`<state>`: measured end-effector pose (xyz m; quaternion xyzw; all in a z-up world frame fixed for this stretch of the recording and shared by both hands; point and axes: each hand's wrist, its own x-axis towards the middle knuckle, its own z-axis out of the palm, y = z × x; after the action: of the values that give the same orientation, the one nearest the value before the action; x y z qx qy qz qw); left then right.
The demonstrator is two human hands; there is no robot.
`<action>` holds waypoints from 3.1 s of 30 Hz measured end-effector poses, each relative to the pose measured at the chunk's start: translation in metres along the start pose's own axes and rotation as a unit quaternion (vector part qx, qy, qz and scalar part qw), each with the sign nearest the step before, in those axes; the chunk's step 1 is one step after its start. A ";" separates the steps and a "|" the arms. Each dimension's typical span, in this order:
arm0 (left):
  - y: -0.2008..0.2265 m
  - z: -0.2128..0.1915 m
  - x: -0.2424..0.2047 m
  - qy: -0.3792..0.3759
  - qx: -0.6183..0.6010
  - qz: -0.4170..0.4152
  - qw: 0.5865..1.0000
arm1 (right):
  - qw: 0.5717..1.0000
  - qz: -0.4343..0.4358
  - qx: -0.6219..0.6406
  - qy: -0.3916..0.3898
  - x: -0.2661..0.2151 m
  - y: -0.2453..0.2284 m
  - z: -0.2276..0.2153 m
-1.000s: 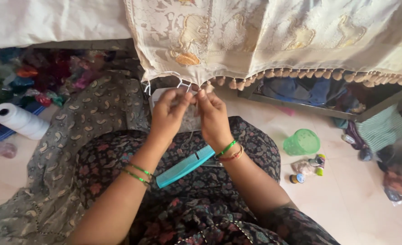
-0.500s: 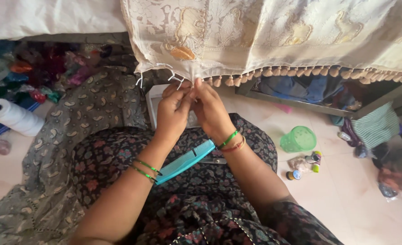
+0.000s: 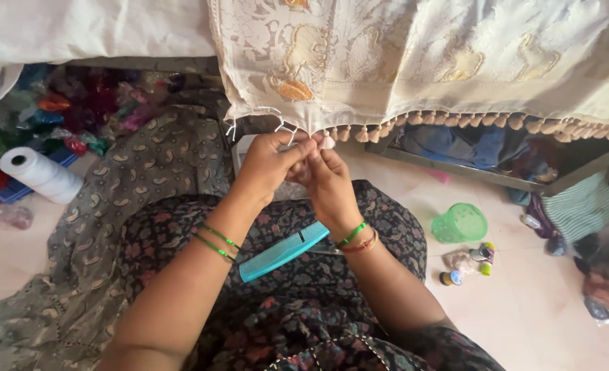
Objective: The recorder is knotting and trimming fabric tassels/fringes on a decorative textile.
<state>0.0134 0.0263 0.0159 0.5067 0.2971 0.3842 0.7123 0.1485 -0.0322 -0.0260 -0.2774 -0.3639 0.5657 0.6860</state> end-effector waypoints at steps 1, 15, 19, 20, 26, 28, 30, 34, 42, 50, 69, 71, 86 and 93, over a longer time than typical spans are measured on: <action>0.003 0.003 -0.001 0.001 0.000 0.002 1.000 | 1.000 0.000 -0.001 -0.002 -0.001 -0.001 -0.007; -0.001 0.012 -0.006 0.083 0.159 0.169 0.969 | 0.907 -0.164 -0.382 0.066 0.041 -0.144 0.064; -0.003 0.011 -0.007 0.084 0.170 0.243 0.951 | 0.974 -0.056 -0.216 -0.033 0.067 -0.164 0.104; -0.004 0.011 -0.008 0.097 0.197 0.282 0.934 | 0.980 -0.027 -0.189 -0.053 0.073 -0.161 0.109; -0.017 0.008 0.000 0.122 0.228 0.319 0.912 | 0.990 -0.013 -0.132 -0.053 0.096 -0.135 0.107; -0.017 0.006 0.001 0.132 0.219 0.326 0.910 | 0.989 -0.012 -0.138 -0.046 0.095 -0.131 0.105; -0.012 0.005 -0.002 0.115 0.197 0.298 0.927 | 0.993 -0.015 -0.111 -0.043 0.092 -0.130 0.099; -0.005 0.010 -0.006 0.132 0.222 0.236 0.937 | 0.990 -0.036 -0.130 -0.036 0.082 -0.130 0.099; -0.008 0.008 -0.003 0.083 0.127 0.204 0.967 | 0.954 -0.097 -0.282 0.029 0.027 -0.128 0.103; 0.009 0.012 -0.013 0.031 -0.079 0.018 0.996 | 0.907 0.011 -0.420 0.018 -0.034 -0.088 0.035; 0.004 -0.006 -0.008 -0.016 -0.297 0.009 0.955 | 0.959 -0.227 0.138 -0.100 -0.062 -0.195 -0.089; 0.001 -0.007 -0.006 -0.016 -0.299 0.009 0.954 | 0.955 -0.241 0.141 -0.104 -0.061 -0.200 -0.086; 0.009 0.009 -0.011 0.029 -0.136 -0.017 0.990 | 0.964 -0.128 -0.228 -0.053 -0.031 -0.128 0.029; -0.009 -0.002 -0.003 -0.021 -0.181 0.008 0.983 | 0.769 -0.180 -0.586 -0.179 -0.028 -0.114 0.086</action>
<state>0.0127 0.0232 0.0066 0.3800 0.2038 0.4267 0.7950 0.1414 -0.0861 0.1093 -0.4493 -0.7840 0.1482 0.4018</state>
